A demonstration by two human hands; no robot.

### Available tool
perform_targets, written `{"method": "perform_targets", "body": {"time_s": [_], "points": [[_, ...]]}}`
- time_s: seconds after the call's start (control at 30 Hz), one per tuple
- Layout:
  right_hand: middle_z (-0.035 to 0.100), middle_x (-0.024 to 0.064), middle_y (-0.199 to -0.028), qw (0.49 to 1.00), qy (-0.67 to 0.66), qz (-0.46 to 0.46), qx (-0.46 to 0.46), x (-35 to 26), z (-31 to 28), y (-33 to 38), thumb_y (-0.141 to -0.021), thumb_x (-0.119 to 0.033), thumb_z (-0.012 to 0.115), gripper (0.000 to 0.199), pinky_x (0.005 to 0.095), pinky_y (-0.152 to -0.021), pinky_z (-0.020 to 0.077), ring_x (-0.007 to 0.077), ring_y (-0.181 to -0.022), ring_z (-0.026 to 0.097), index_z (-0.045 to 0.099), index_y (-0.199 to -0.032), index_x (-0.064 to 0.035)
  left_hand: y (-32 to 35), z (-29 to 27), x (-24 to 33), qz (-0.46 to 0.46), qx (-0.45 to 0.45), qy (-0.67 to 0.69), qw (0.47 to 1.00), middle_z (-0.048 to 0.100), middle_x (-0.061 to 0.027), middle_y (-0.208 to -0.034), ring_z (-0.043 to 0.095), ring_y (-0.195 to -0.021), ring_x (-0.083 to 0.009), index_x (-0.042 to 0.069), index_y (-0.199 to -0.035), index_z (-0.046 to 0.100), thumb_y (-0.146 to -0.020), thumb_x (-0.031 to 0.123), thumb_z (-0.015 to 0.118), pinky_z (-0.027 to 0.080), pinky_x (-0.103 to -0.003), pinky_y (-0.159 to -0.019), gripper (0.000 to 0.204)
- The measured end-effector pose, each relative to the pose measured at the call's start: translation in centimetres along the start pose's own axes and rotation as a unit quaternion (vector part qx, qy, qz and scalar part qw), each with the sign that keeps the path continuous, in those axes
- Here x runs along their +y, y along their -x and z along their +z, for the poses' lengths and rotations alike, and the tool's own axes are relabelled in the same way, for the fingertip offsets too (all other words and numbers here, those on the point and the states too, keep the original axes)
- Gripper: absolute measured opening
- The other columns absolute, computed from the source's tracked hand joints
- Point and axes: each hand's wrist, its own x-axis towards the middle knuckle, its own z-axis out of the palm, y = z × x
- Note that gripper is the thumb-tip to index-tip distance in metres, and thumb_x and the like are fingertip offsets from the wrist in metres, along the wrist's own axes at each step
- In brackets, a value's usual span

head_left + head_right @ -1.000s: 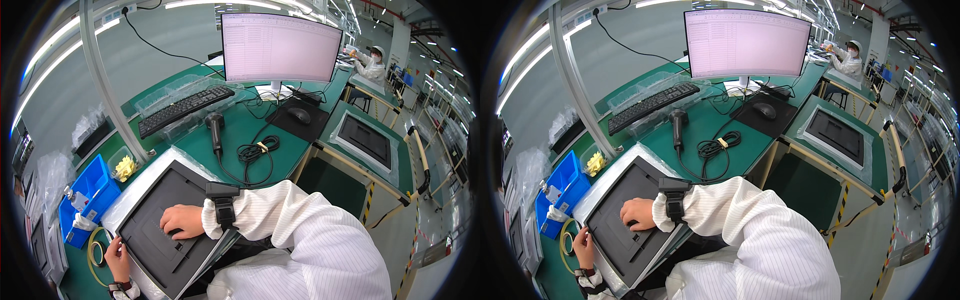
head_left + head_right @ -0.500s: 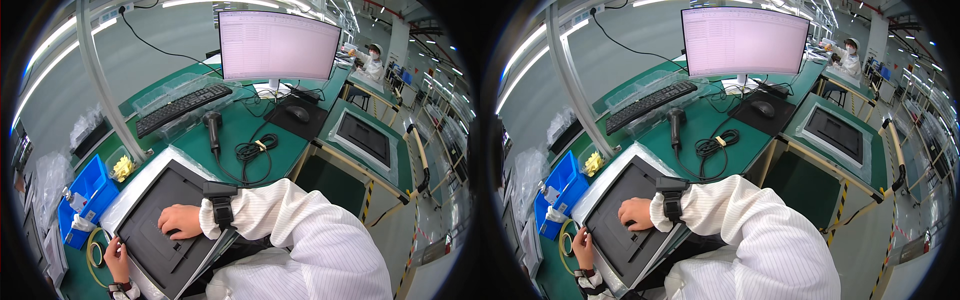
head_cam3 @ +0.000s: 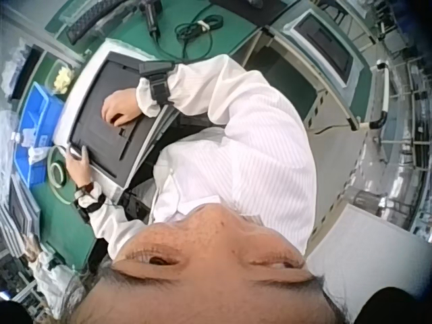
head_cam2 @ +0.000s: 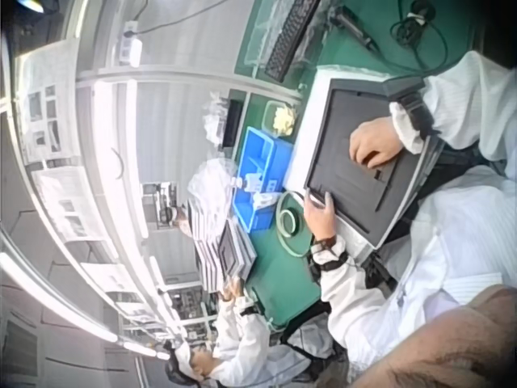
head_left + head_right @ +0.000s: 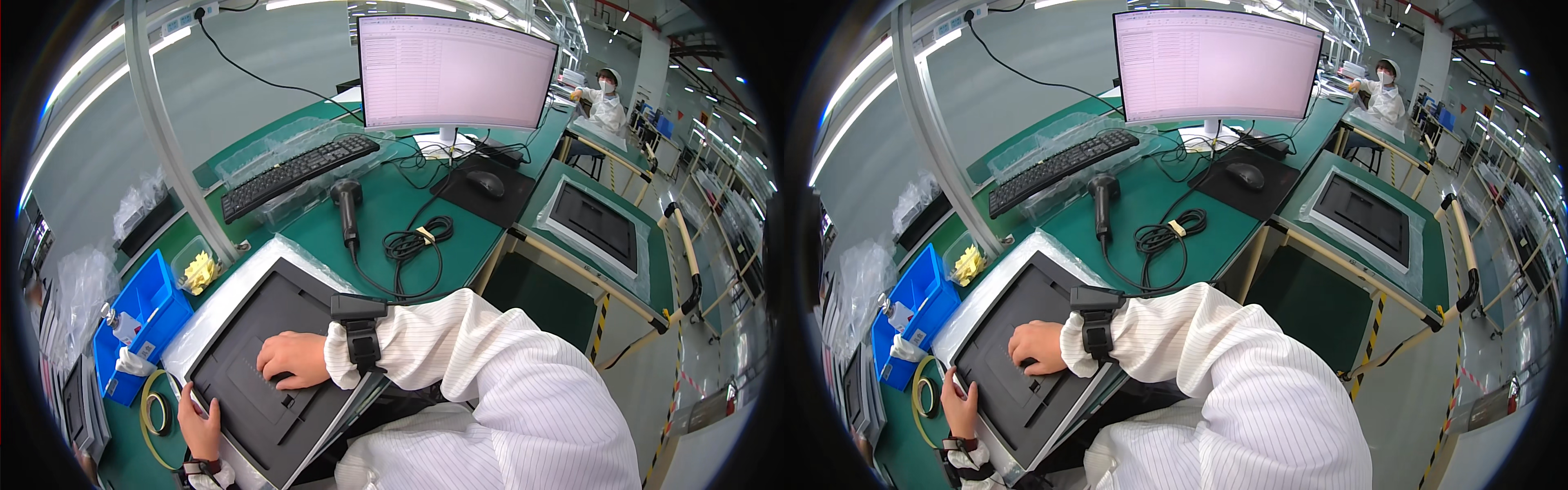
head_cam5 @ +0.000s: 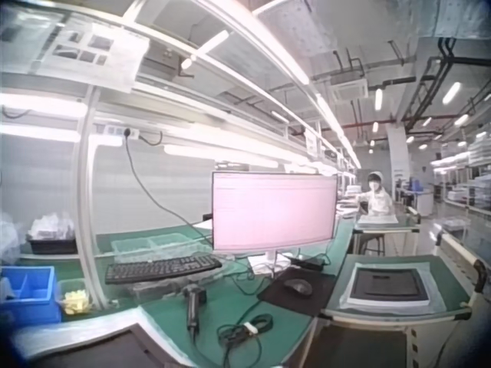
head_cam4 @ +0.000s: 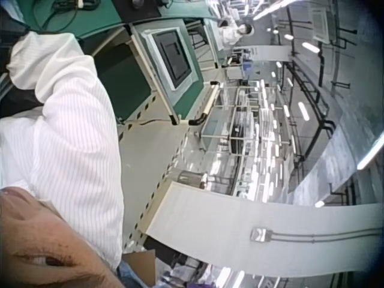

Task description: Assembling and inspecting the protective plastic frame onto an electronic panel or display.

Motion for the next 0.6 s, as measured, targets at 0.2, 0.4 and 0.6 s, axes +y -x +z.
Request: {"method": "perform_targets", "body": {"time_s": [0.2, 0.4, 0.6], "points": [[0.054, 0.0055, -0.102, 1.000, 0.002, -0.002, 0.001, 0.00, 0.04, -0.05, -0.070, -0.015, 0.062, 0.020, 0.0351, -0.083, 0.0367, 0.0214, -0.102, 0.046, 0.061, -0.087, -0.0052, -0.15, -0.22, 1.16, -0.099, -0.040, 0.047, 0.993, 0.034, -0.0034, -0.049, 0.036, -0.044, -0.0156, 0.001, -0.109, 0.048, -0.066, 0.008, 0.059, 0.030, -0.030, -0.045, 0.045], [0.054, 0.0057, -0.102, 1.000, 0.006, -0.001, -0.004, -0.04, -0.05, -0.04, -0.071, -0.015, 0.062, 0.020, 0.0350, -0.084, 0.0366, 0.0215, -0.102, 0.046, 0.061, -0.088, -0.0050, -0.35, -0.24, 1.44, -0.114, -0.043, 0.101, 0.987, 0.032, -0.0022, -0.047, 0.033, -0.041, -0.0099, 0.000, -0.102, 0.051, -0.065, 0.002, 0.055, 0.026, -0.027, -0.041, 0.037], [0.054, 0.0058, -0.102, 1.000, 0.005, -0.003, -0.001, 0.02, 0.11, -0.07, -0.071, -0.016, 0.062, 0.020, 0.0349, -0.084, 0.0367, 0.0215, -0.102, 0.046, 0.061, -0.088, -0.0050, -0.37, -0.27, 1.44, -0.118, -0.037, 0.101, 0.987, 0.032, -0.0017, -0.046, 0.033, -0.041, -0.0088, -0.001, -0.098, 0.053, -0.064, 0.001, 0.054, 0.026, -0.025, -0.041, 0.035]]}}
